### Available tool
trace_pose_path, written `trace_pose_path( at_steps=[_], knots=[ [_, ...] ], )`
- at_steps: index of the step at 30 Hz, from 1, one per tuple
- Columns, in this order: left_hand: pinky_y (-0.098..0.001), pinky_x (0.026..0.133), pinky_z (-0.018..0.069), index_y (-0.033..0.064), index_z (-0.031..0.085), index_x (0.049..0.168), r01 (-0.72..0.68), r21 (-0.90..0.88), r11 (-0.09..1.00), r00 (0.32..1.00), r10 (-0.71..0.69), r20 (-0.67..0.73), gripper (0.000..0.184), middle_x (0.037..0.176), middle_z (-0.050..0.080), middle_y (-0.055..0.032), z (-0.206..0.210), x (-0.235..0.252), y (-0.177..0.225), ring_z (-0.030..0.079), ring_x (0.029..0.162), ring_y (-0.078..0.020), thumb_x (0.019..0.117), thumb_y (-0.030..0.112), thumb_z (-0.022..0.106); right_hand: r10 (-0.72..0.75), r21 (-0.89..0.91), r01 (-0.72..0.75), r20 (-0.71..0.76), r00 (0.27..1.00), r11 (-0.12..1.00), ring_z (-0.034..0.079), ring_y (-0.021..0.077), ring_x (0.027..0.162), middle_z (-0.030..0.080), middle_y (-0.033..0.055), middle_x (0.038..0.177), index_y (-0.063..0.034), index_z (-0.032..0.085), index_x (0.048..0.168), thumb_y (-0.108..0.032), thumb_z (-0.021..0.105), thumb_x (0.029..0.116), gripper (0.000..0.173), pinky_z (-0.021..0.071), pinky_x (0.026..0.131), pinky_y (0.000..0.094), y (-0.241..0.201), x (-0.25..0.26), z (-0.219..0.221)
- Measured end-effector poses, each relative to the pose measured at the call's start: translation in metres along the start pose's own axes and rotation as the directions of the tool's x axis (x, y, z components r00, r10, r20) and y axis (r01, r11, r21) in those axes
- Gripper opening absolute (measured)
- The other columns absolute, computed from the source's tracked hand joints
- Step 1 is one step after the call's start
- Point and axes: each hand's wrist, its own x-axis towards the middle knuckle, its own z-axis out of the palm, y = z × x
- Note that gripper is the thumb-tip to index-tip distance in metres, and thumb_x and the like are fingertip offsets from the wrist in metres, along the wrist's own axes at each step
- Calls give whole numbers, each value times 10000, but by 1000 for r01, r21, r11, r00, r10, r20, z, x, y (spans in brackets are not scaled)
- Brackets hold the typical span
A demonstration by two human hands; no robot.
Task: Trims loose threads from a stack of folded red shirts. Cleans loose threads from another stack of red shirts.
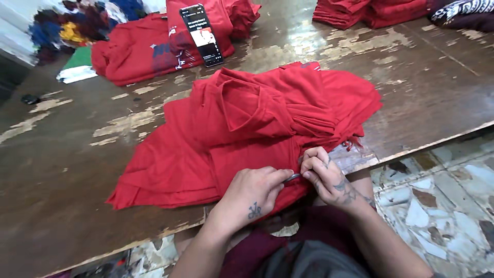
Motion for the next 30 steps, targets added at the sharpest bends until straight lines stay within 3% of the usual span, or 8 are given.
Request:
trace_pose_path(
  at_steps=[3, 7, 10, 12, 15, 18, 24, 30],
  knots=[
    [-477, 675, 587, 116, 745, 1193, 26, 3, 1000, 1000, -26, 11, 294, 976, 765, -88, -2, 0, 0, 750, 832, -268, 961, 118, 565, -6, 27, 5, 20, 1000, 1000, 641, 227, 959, 623, 191, 1015, -16, 622, 953, -200, 448, 1069, 279, 521, 852, 298, 1, 1, -1],
    [-378, 794, 592, 56, 687, 1267, 140, -132, 981, 990, -140, 10, 335, 1073, 743, -85, -4, -2, 0, 717, 901, -189, 966, 156, 577, 32, 250, -30, -2, 999, 968, 611, 202, 1082, 632, 182, 1036, -8, 603, 892, -300, 388, 1097, 416, 463, 997, 301, 10, -7, -7],
    [-275, 784, 578, 22, 652, 1287, 193, -321, 927, 976, -216, -37, 352, 1052, 735, -73, 0, -8, -7, 693, 874, -99, 990, 191, 566, 53, 258, -34, -69, 996, 966, 633, 191, 1010, 644, 186, 969, 6, 637, 809, -429, 425, 1087, 558, 496, 925, 288, 13, -13, -2],
    [-257, 778, 584, -9, 636, 1296, 164, -422, 891, 971, -221, -89, 371, 1045, 729, -73, 6, -12, -9, 690, 873, -81, 1005, 211, 565, 79, 125, -73, -49, 996, 989, 653, 202, 960, 669, 184, 977, -10, 710, 915, -508, 485, 1045, 561, 524, 876, 306, 6, -11, 1],
    [-268, 788, 591, -37, 622, 1295, 108, -445, 889, 976, -180, -124, 382, 1056, 721, -94, 15, -10, -6, 692, 892, -98, 1018, 217, 553, 135, -3, -135, -5, 991, 991, 687, 249, 904, 704, 173, 943, -26, 738, 953, -365, 586, 1006, 375, 552, 844, 381, 1, -2, 7],
    [-268, 814, 574, -2, 648, 1289, 146, -344, 928, 978, -188, -93, 360, 1067, 728, -90, 16, -7, -4, 684, 904, -100, 1000, 192, 555, 106, 142, -118, 94, 990, 983, 671, 197, 911, 704, 158, 933, -4, 738, 948, -204, 582, 1011, 261, 528, 870, 333, 13, -2, -7],
    [-276, 819, 574, 12, 650, 1297, 174, -323, 930, 980, -196, -35, 360, 1066, 733, -84, 9, -6, -4, 690, 899, -106, 1005, 197, 548, 54, 283, -85, 116, 992, 955, 668, 123, 960, 711, 134, 940, 20, 705, 912, -198, 547, 1014, 287, 527, 893, 267, 33, -14, -32],
    [-224, 663, 568, 17, 647, 1270, 256, -432, 865, 958, -286, -5, 357, 969, 723, -16, 10, -2, -5, 669, 763, -48, 1014, 238, 530, 117, -121, -113, 28, 993, 986, 685, 212, 767, 700, 134, 849, -2, 699, 976, -577, 559, 981, 592, 571, 703, 375, -3, 0, -3]
  ],
)
